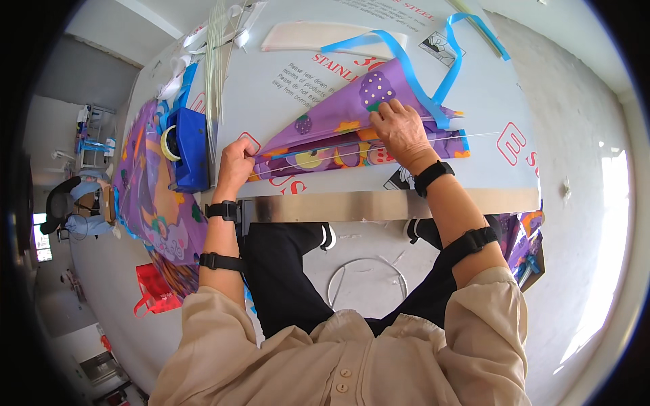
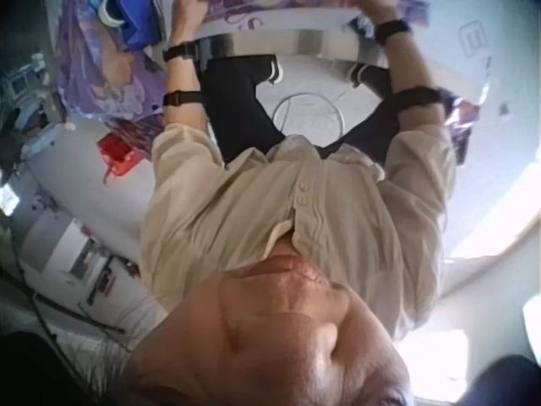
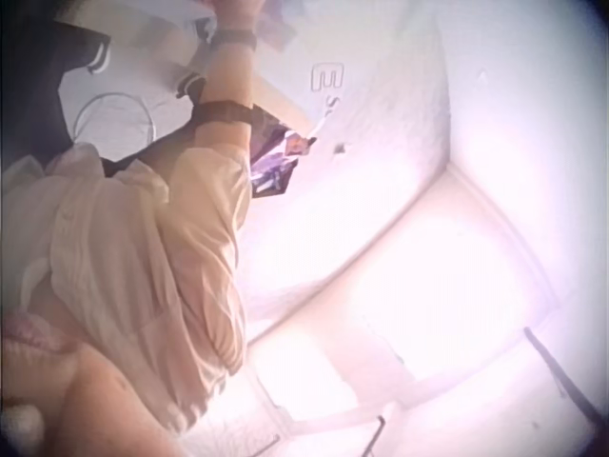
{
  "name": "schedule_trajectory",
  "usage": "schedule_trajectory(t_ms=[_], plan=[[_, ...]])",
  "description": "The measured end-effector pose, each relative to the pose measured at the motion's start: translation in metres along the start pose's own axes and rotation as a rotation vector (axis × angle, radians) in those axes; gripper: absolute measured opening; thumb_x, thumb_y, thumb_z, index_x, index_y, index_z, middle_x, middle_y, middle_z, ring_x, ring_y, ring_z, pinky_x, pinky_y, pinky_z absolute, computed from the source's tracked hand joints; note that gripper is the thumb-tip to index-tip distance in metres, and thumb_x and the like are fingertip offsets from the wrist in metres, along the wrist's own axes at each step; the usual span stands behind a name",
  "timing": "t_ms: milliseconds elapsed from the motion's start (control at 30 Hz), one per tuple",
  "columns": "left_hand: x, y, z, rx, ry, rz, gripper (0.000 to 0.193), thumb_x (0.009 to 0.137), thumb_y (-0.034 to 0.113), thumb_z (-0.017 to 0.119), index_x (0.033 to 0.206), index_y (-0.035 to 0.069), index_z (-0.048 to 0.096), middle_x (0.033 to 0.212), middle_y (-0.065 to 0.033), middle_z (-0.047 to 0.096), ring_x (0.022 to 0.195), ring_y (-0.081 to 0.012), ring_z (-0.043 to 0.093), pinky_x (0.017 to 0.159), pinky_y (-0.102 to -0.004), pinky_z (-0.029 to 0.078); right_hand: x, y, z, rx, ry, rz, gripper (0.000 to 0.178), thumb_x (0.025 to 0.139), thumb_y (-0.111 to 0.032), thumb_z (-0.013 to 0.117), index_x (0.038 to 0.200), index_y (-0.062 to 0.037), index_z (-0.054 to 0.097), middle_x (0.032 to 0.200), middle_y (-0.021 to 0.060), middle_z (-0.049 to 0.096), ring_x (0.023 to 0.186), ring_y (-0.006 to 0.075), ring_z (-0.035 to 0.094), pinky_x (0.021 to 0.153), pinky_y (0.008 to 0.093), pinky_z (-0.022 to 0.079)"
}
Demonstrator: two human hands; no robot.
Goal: Assemble a plastic kite by folding the printed material and securing it to the frame with tape.
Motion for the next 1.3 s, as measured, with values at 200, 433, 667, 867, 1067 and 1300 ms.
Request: schedule_trajectory(t_ms=[200,433,667,867,1067,1300], plan=[[-0.002,0.006,-0.004,0.004,0.014,0.165,0.018,0.061,-0.012,0.05,0.073,0.001,0.056,0.072,-0.0158,0.058,0.069,-0.0336,0.057,0.061,-0.0391,0.044,-0.011,0.001,0.0,0.081,0.004,0.031,0.017,0.071,-0.005,0.06,0.088,-0.0062,0.057,0.084,0.0065,0.054,0.085,0.0229,0.055,0.071,0.0327,0.05],[-0.004,0.076,-0.008,0.33,0.134,0.269,0.017,0.065,-0.006,0.057,0.08,0.002,0.059,0.092,-0.013,0.059,0.094,-0.0324,0.056,0.074,-0.0402,0.047,-0.024,0.003,0.0,0.194,0.017,0.139,0.018,0.064,-0.001,0.061,0.082,-0.0032,0.057,0.087,0.0099,0.054,0.087,0.0269,0.055,0.073,0.034,0.051],[-0.042,0.188,0.134,0.267,-0.423,0.519,0.07,0.083,0.034,0.065,0.143,0.016,0.033,0.153,-0.0095,0.019,0.142,-0.0299,0.016,0.111,-0.058,0.013,-0.034,0.021,-0.001,0.3,0.085,0.165,0.013,0.071,-0.005,0.06,0.084,-0.0035,0.059,0.093,0.0098,0.056,0.092,0.0263,0.055,0.078,0.035,0.049],[-0.043,0.184,0.14,0.31,-0.374,0.529,0.071,0.083,0.032,0.064,0.145,0.024,0.03,0.155,-0.0071,0.013,0.143,-0.0293,0.012,0.109,-0.0621,0.009,-0.08,0.124,-0.017,-0.142,-0.142,0.178,0.034,0.079,-0.028,0.064,0.111,-0.0164,0.061,0.122,0.005,0.056,0.126,0.0214,0.039,0.104,0.0434,0.03],[-0.044,0.186,0.14,0.301,-0.345,0.53,0.074,0.082,0.032,0.066,0.146,0.024,0.028,0.155,-0.0089,0.012,0.142,-0.0321,0.011,0.108,-0.0634,0.006,-0.129,0.267,-0.061,-0.049,-0.096,0.779,0.023,0.081,-0.024,0.066,0.1,-0.0115,0.068,0.118,0.0118,0.057,0.113,0.0296,0.052,0.092,0.0418,0.043],[-0.044,0.187,0.137,0.209,-0.317,0.539,0.075,0.082,0.035,0.065,0.146,0.022,0.026,0.154,-0.0121,0.014,0.142,-0.0331,0.014,0.108,-0.0635,0.005,-0.084,0.186,-0.027,0.297,-0.042,0.578,0.038,0.068,-0.027,0.077,0.099,-0.0087,0.067,0.108,0.0117,0.059,0.111,0.0318,0.05,0.092,0.0431,0.041]])
Point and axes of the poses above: each hand's wrist, its own x-axis towards the middle knuckle, its own z-axis out of the palm, y = z × x, the point moved 10 cm from there along x, towards the middle knuckle
